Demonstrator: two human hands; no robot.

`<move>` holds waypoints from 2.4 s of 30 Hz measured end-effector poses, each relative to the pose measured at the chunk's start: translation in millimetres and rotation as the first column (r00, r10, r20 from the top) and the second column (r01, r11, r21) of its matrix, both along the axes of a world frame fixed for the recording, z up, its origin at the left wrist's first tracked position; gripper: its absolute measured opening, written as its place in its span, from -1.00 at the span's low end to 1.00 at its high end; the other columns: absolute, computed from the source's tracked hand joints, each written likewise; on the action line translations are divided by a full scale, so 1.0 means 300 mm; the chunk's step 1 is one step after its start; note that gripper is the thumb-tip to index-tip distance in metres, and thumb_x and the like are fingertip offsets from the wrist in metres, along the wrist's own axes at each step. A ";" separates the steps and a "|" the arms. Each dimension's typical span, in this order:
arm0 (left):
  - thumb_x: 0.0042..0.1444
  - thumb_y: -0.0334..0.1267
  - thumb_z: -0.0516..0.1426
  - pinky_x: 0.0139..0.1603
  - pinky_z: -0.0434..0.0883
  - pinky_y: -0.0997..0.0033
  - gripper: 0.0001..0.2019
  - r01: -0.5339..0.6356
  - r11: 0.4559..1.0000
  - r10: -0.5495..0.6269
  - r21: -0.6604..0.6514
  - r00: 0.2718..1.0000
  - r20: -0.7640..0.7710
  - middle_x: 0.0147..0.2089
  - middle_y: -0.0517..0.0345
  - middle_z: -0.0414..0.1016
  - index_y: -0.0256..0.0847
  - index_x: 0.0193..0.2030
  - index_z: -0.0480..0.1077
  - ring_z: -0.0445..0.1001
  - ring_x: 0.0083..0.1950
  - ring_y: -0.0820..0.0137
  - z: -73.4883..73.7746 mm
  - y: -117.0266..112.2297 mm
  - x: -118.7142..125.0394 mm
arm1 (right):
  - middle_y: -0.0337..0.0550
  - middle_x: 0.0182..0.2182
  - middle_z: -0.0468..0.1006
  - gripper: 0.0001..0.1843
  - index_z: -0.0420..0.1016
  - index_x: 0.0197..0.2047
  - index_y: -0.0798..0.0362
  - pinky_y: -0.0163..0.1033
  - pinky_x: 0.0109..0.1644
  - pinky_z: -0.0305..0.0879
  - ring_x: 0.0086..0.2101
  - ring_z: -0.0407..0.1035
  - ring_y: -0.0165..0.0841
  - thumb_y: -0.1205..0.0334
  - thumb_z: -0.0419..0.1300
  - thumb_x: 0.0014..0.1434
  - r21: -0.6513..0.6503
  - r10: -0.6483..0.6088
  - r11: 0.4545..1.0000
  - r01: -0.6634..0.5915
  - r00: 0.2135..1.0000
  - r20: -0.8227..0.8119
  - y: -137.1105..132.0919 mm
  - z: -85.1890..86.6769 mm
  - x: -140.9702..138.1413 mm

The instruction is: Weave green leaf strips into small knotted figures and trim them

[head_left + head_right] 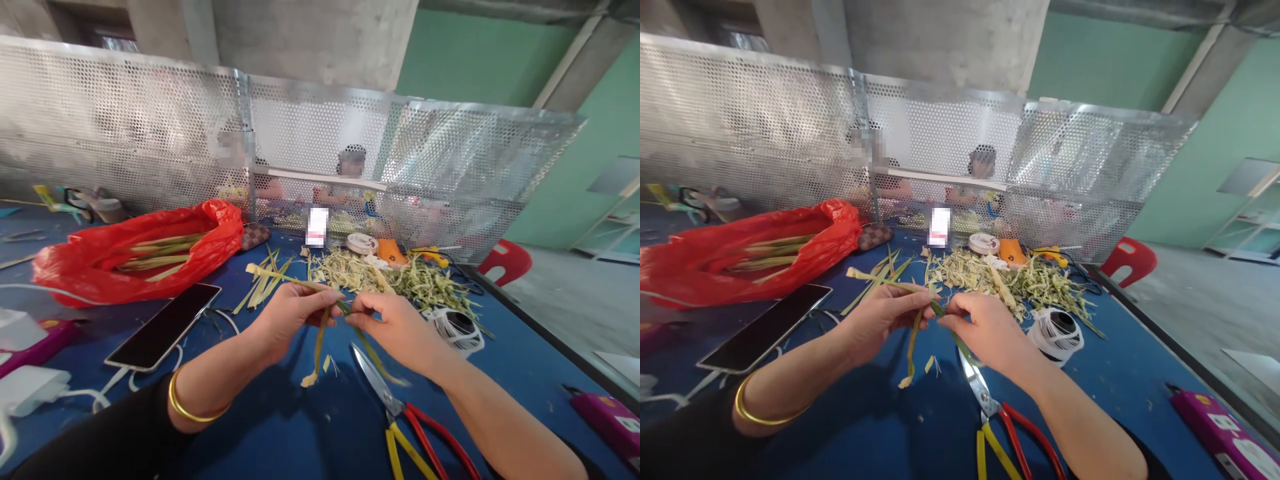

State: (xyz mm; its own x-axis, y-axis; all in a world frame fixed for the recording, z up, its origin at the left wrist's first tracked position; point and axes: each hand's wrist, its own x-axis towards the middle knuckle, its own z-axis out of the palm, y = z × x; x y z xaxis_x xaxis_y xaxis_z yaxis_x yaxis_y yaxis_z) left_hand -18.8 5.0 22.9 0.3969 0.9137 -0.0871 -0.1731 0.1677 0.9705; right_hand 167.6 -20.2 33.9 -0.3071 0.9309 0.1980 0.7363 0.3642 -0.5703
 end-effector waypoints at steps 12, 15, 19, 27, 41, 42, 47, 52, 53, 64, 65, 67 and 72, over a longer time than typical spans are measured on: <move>-0.04 -0.31 0.25 -0.36 0.40 0.45 -0.91 -0.263 0.957 0.266 0.118 0.964 -0.005 -0.48 0.16 0.56 -0.26 -0.36 0.52 0.46 -0.46 0.46 -0.035 -0.006 0.042 | -0.24 -0.44 0.51 -0.92 0.30 -0.31 0.02 -0.24 -0.28 0.29 -0.46 0.44 -0.40 0.27 0.02 0.22 -0.192 0.014 0.979 -0.074 0.955 -0.296 -0.010 -0.008 -0.011; -0.03 -0.33 0.25 -0.35 0.39 0.46 -0.88 -0.211 0.964 0.214 0.160 0.977 -0.007 -0.42 0.14 0.58 -0.25 -0.31 0.53 0.48 -0.39 0.44 -0.039 -0.017 0.048 | -0.27 -0.45 0.50 -0.90 0.32 -0.23 0.03 -0.25 -0.32 0.32 -0.54 0.42 -0.43 0.21 0.04 0.22 -0.198 -0.064 0.980 -0.015 0.920 -0.386 -0.007 -0.011 -0.026; -0.01 -0.37 0.22 -0.37 0.38 0.46 -0.80 -0.124 0.960 0.119 0.252 0.992 0.036 -0.30 0.13 0.58 -0.22 -0.19 0.53 0.47 -0.39 0.46 -0.034 -0.017 0.040 | -0.27 -0.50 0.45 -0.86 0.39 -0.34 0.05 -0.27 -0.38 0.30 -0.57 0.34 -0.44 0.18 0.09 0.18 -0.007 -0.113 0.992 0.124 0.875 -0.470 0.002 -0.008 -0.011; 0.07 -0.06 0.18 -0.37 0.43 0.45 -0.67 0.176 0.983 -0.150 -0.048 0.930 0.336 -0.31 0.04 0.58 -0.28 -0.15 0.49 0.52 -0.42 0.43 -0.007 0.026 -0.014 | -0.22 -0.46 0.43 -0.88 0.46 -0.28 0.02 -0.25 -0.31 0.32 -0.45 0.36 -0.39 0.20 0.12 0.21 0.213 0.043 0.975 0.057 0.898 -0.437 -0.003 0.029 0.048; -0.01 -0.23 0.24 -0.42 0.28 0.54 -0.72 0.085 0.995 -0.093 0.049 0.974 0.207 -0.29 0.07 0.60 -0.20 -0.12 0.51 0.48 -0.34 0.45 -0.040 -0.005 0.020 | -0.13 -0.31 0.43 -0.85 0.39 -0.27 0.03 -0.24 -0.24 0.29 -0.32 0.36 -0.37 0.32 0.01 0.27 0.544 -0.039 0.838 0.038 0.999 -0.010 -0.014 -0.017 -0.003; -0.01 -0.21 0.24 -0.47 0.24 0.55 -0.73 0.084 0.996 -0.090 0.034 0.970 0.226 -0.32 0.08 0.59 -0.21 -0.14 0.51 0.45 -0.39 0.48 -0.042 -0.005 0.020 | -0.13 -0.31 0.43 -0.84 0.39 -0.26 0.03 -0.24 -0.23 0.29 -0.32 0.36 -0.37 0.32 0.00 0.28 0.548 -0.025 0.837 0.013 1.000 0.014 -0.015 -0.019 -0.006; -0.09 -0.23 0.29 -0.52 0.17 0.57 -0.83 0.034 0.999 -0.033 -0.003 0.985 0.171 -0.37 0.10 0.58 -0.26 -0.35 0.54 0.35 -0.46 0.55 -0.048 -0.009 0.023 | -0.15 -0.32 0.42 -0.87 0.37 -0.27 0.02 -0.26 -0.26 0.27 -0.35 0.35 -0.37 0.32 0.01 0.27 0.535 -0.031 0.845 0.008 0.999 0.035 -0.014 -0.026 -0.013; -0.07 -0.18 0.27 -0.61 0.07 0.57 -0.79 0.073 0.996 -0.066 -0.047 0.988 0.140 -0.33 0.10 0.59 -0.23 -0.30 0.53 0.29 -0.59 0.62 -0.044 -0.009 0.026 | -0.15 -0.35 0.41 -0.83 0.37 -0.31 0.02 -0.24 -0.26 0.25 -0.36 0.33 -0.36 0.34 -0.01 0.27 0.533 -0.030 0.846 -0.025 0.995 0.093 -0.013 -0.027 -0.009; -0.06 -0.17 0.27 -0.63 0.04 0.58 -0.79 0.077 0.995 -0.068 -0.061 0.989 0.134 -0.33 0.11 0.59 -0.23 -0.29 0.53 0.26 -0.62 0.64 -0.043 -0.009 0.027 | -0.15 -0.35 0.42 -0.83 0.37 -0.31 0.02 -0.24 -0.25 0.25 -0.36 0.33 -0.36 0.34 0.00 0.27 0.534 -0.030 0.845 -0.029 0.994 0.101 -0.013 -0.026 -0.008; -0.09 -0.20 0.27 -0.71 -0.03 0.60 -0.81 -0.136 0.991 0.136 -0.014 0.991 0.000 -0.43 0.12 0.54 -0.30 -0.54 0.48 0.16 -0.70 0.69 -0.062 -0.001 0.037 | -0.14 -0.36 0.48 -0.86 0.41 -0.31 0.03 -0.24 -0.28 0.25 -0.35 0.37 -0.33 0.30 0.05 0.25 0.423 -0.035 0.906 -0.017 0.993 0.116 -0.034 -0.023 -0.036; -0.08 -0.20 0.26 -0.70 0.00 0.60 -0.82 -0.109 0.994 0.109 0.010 0.994 -0.024 -0.41 0.11 0.56 -0.30 -0.53 0.49 0.18 -0.70 0.69 -0.058 -0.004 0.037 | -0.15 -0.36 0.49 -0.86 0.42 -0.32 0.02 -0.23 -0.27 0.25 -0.34 0.37 -0.32 0.26 0.06 0.25 0.400 -0.053 0.916 0.021 0.996 0.071 -0.033 -0.018 -0.032; -0.06 -0.18 0.25 -0.69 0.05 0.60 -0.82 -0.010 0.999 0.013 0.034 0.997 -0.075 -0.38 0.08 0.58 -0.28 -0.48 0.51 0.23 -0.69 0.67 -0.048 -0.018 0.038 | -0.13 -0.34 0.50 -0.79 0.45 -0.34 0.01 -0.21 -0.25 0.25 -0.32 0.38 -0.31 0.15 0.06 0.25 0.321 -0.095 0.942 0.101 0.995 -0.033 -0.024 -0.005 -0.017; -0.07 -0.20 0.24 -0.69 0.17 0.60 -0.82 0.199 0.979 -0.202 -0.036 0.964 -0.171 -0.38 0.07 0.59 -0.29 -0.41 0.52 0.35 -0.66 0.59 -0.041 -0.062 0.053 | -0.17 -0.52 0.42 -0.54 0.38 -0.56 0.06 -0.22 -0.37 0.27 -0.47 0.35 -0.36 -0.08 0.05 0.21 -0.197 -0.019 0.979 -0.052 0.940 -0.341 -0.001 -0.012 -0.007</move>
State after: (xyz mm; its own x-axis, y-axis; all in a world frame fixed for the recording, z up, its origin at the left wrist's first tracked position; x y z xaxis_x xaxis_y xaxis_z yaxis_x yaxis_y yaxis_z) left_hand -2.9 -13.6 10.6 0.5490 0.8148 -0.1863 0.0357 0.1998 0.9792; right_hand 165.6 -20.4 30.4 -0.2700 0.9573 0.1033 0.4804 0.2269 -0.8472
